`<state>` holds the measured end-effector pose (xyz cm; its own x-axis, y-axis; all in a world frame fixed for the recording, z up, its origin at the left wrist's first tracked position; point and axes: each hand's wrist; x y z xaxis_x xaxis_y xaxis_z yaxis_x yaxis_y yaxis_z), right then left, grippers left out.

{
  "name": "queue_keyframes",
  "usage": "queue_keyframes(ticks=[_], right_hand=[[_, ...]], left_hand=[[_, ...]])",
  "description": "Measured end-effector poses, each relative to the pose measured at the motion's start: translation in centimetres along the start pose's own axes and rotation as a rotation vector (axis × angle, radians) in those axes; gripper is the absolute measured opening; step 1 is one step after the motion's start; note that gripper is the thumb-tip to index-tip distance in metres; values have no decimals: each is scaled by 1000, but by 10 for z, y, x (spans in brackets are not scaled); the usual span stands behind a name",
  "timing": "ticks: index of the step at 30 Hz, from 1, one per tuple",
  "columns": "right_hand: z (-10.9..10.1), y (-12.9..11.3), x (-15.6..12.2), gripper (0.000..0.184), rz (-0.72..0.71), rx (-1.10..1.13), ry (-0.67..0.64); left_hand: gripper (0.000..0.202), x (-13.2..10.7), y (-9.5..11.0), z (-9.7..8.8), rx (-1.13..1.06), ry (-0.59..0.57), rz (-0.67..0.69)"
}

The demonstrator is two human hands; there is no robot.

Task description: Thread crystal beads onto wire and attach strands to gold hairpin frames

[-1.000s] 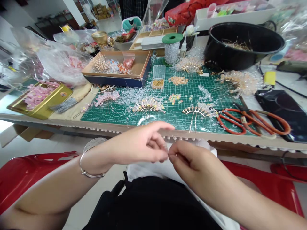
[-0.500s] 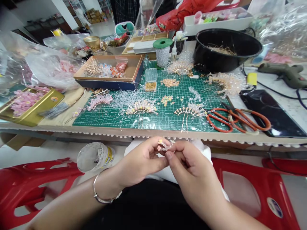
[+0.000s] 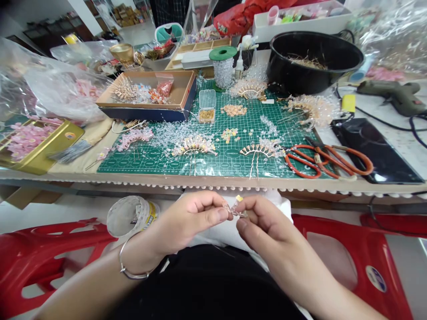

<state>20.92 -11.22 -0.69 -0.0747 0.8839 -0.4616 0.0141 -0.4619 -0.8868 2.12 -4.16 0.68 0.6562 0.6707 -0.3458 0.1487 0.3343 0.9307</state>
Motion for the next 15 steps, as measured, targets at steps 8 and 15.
queue_keyframes(ticks=[8, 15], right_hand=[[-14, -3, 1, 15, -138, -268, 7], [-21, -5, 6, 19, -186, -337, -97]], left_hand=[[21, 2, 0, -6, -153, -43, -89], [18, 4, -1, -12, -207, -188, -68]])
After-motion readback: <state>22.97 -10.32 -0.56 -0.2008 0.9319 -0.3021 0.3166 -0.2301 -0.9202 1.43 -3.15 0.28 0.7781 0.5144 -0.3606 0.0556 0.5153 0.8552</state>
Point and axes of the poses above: each hand's wrist, its own x-axis towards the middle knuckle, its own z-axis out of the palm, y = z × x, and after that the axes turned 2 degrees about z, right-handed
